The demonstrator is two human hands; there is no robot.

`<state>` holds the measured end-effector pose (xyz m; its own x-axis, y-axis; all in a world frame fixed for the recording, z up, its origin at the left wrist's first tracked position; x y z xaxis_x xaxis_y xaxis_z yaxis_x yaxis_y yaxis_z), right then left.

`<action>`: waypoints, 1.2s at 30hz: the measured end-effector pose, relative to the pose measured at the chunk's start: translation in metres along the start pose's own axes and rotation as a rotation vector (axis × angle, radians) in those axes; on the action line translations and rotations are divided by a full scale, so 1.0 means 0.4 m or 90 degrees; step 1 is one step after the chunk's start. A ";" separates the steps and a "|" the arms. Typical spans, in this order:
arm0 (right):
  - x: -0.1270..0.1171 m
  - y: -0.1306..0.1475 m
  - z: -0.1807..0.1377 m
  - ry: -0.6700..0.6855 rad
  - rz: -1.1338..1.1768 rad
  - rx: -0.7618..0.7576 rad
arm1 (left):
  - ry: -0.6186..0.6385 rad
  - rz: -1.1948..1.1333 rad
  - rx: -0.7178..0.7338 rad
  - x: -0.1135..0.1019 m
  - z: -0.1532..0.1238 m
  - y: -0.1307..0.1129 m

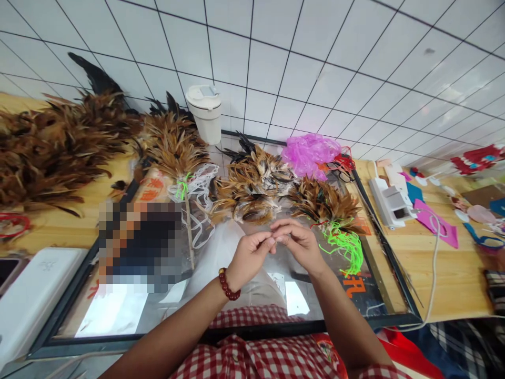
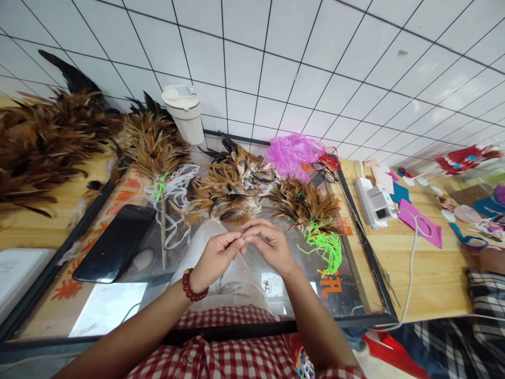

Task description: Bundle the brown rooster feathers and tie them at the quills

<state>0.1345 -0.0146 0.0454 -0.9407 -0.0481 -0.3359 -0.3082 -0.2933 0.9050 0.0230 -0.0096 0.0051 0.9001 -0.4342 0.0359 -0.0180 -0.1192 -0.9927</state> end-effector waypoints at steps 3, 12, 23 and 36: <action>-0.007 -0.025 0.004 -0.013 0.031 0.044 | 0.010 0.034 0.029 0.006 -0.003 -0.011; 0.023 -0.057 0.005 0.046 -0.306 -0.009 | -0.161 -0.209 -0.044 -0.064 0.015 0.039; -0.037 -0.097 0.005 -0.022 -0.550 0.020 | -0.244 -0.404 -0.065 -0.084 0.014 0.053; -0.048 -0.069 0.009 0.004 -0.588 -0.075 | -0.236 -0.313 -0.042 -0.085 0.012 0.047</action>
Point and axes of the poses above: each hand's wrist, its own z-axis towards the middle knuckle, its own x-axis out of the palm, y = z × x, the point moved 9 cm from there along z, towards the middle knuckle, and after that the axes turned 3 degrees about -z, right-handed, at the moved point
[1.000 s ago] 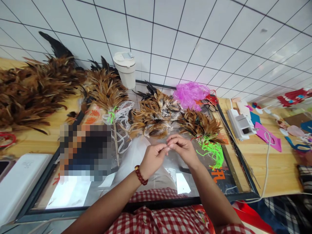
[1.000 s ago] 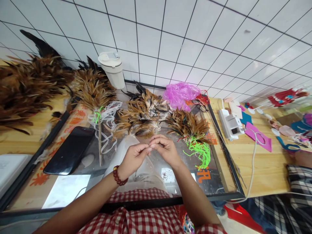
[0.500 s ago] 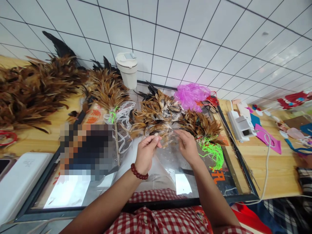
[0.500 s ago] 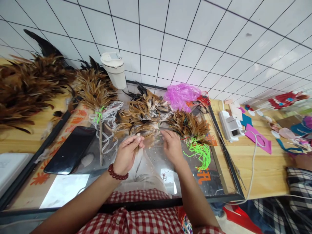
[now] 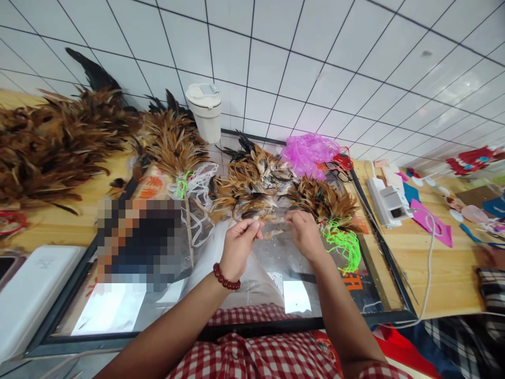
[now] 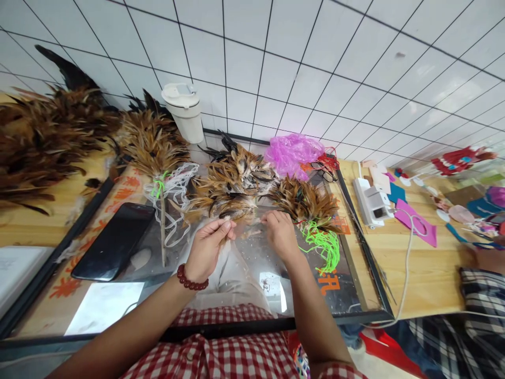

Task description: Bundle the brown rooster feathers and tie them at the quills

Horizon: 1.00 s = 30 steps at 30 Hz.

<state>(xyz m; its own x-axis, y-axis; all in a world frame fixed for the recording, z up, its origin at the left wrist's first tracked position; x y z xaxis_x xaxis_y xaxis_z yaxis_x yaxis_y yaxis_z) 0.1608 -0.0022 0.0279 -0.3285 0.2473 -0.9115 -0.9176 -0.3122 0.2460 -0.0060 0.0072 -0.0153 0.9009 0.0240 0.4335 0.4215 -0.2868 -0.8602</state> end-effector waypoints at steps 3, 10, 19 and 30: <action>-0.043 0.062 -0.004 -0.025 0.017 -0.110 | -0.020 0.098 0.097 -0.008 -0.005 -0.041; -0.052 0.149 -0.015 -0.011 0.070 -0.185 | 0.086 0.333 0.216 0.044 -0.034 -0.068; -0.058 0.111 -0.006 -0.059 0.205 -0.032 | 0.149 0.346 0.047 0.053 -0.015 -0.008; -0.064 0.105 -0.006 -0.055 0.197 -0.072 | 0.136 0.155 -0.068 0.043 -0.014 0.036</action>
Point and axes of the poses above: each hand's wrist, its own z-axis towards the middle knuckle, its own x-axis out of the palm, y = z × x, the point moved 9 cm from there along z, towards the middle knuckle, and after that the axes turned 3 degrees about -z, right-handed, at the moved point
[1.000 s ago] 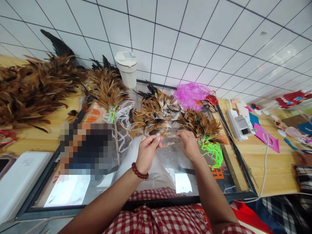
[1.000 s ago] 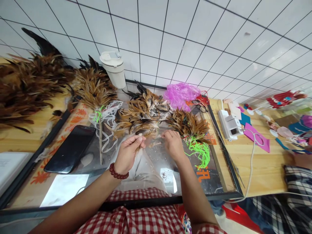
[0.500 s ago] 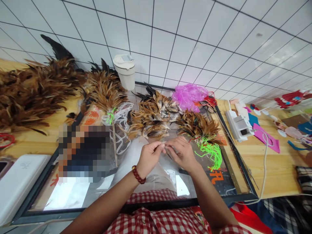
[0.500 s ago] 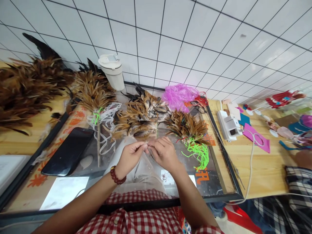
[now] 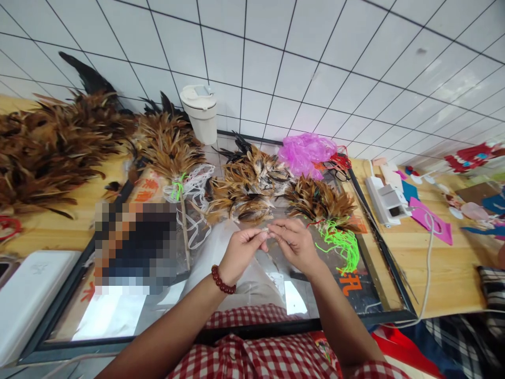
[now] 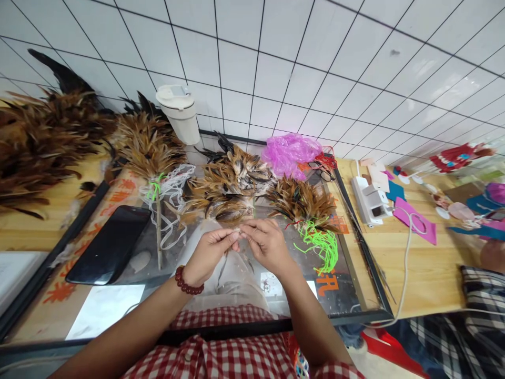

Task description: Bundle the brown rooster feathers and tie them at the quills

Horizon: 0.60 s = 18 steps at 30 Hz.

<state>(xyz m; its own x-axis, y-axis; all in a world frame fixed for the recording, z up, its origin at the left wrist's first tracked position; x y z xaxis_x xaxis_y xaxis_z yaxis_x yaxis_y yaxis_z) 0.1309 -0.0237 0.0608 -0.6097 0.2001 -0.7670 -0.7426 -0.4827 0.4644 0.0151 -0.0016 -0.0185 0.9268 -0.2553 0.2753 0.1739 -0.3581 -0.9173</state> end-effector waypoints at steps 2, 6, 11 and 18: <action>-0.008 -0.027 -0.002 0.013 -0.065 0.020 | -0.011 -0.080 -0.030 0.000 0.000 0.007; 0.007 -0.085 -0.015 0.131 -0.111 0.046 | -0.074 -0.203 -0.020 -0.021 0.003 -0.001; 0.053 -0.105 -0.032 0.265 -0.124 0.064 | -0.091 -0.237 -0.011 -0.027 0.006 -0.003; 0.061 -0.042 -0.015 0.252 -0.174 0.020 | -0.127 -0.072 0.048 -0.045 0.003 -0.011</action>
Point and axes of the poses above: each hand's wrist, its own z-axis towards the middle knuckle, its own x-axis out of the palm, y = z × x, the point moved 9 cm from there along z, towards the middle knuckle, and after that the axes turned 3 degrees about -z, right-handed, at the moved point
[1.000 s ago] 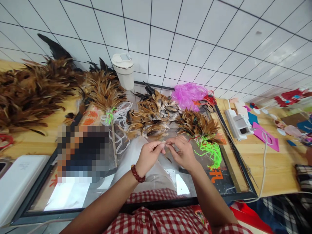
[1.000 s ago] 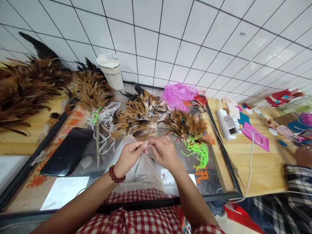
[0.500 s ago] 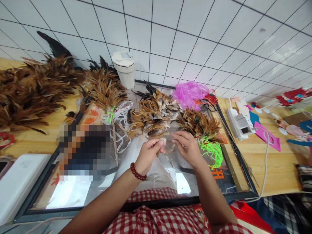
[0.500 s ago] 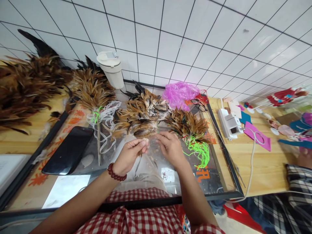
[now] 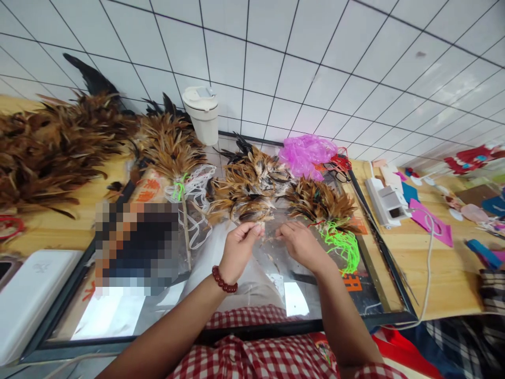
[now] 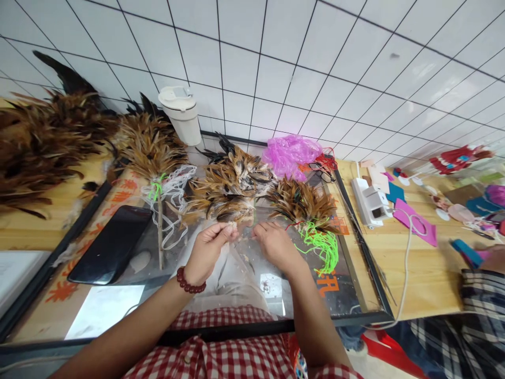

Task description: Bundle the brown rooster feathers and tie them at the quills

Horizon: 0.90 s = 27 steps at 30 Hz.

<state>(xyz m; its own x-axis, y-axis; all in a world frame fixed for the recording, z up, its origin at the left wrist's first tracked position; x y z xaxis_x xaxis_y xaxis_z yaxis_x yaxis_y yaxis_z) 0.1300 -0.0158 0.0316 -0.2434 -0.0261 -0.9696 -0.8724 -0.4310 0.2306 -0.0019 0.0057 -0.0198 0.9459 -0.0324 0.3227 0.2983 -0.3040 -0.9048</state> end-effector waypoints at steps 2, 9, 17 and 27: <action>-0.021 0.024 -0.001 -0.047 0.055 -0.041 | 0.016 0.087 0.042 0.004 0.001 -0.014; -0.065 0.039 -0.015 -0.205 0.179 -0.058 | 0.119 0.165 -0.002 0.037 -0.004 0.020; -0.074 0.014 -0.019 -0.225 0.037 0.011 | 0.124 0.225 0.035 0.035 -0.002 -0.006; 0.058 0.043 -0.022 0.172 0.128 0.081 | -0.022 0.021 0.065 -0.018 0.015 -0.021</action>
<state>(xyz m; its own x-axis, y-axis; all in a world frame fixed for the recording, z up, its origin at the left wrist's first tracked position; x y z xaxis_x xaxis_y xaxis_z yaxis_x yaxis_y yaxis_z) 0.1130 -0.0320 0.0124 -0.3091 -0.3433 -0.8869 -0.8685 -0.2780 0.4103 -0.0106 0.0142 -0.0161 0.9588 -0.0075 0.2840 0.2765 -0.2044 -0.9390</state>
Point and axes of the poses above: each hand's wrist, its own z-axis towards the middle knuckle, its own x-axis out of the palm, y = z × x, the point moved 9 cm from there along z, towards the middle knuckle, and after that the axes turned 3 degrees about -z, right-handed, at the moved point
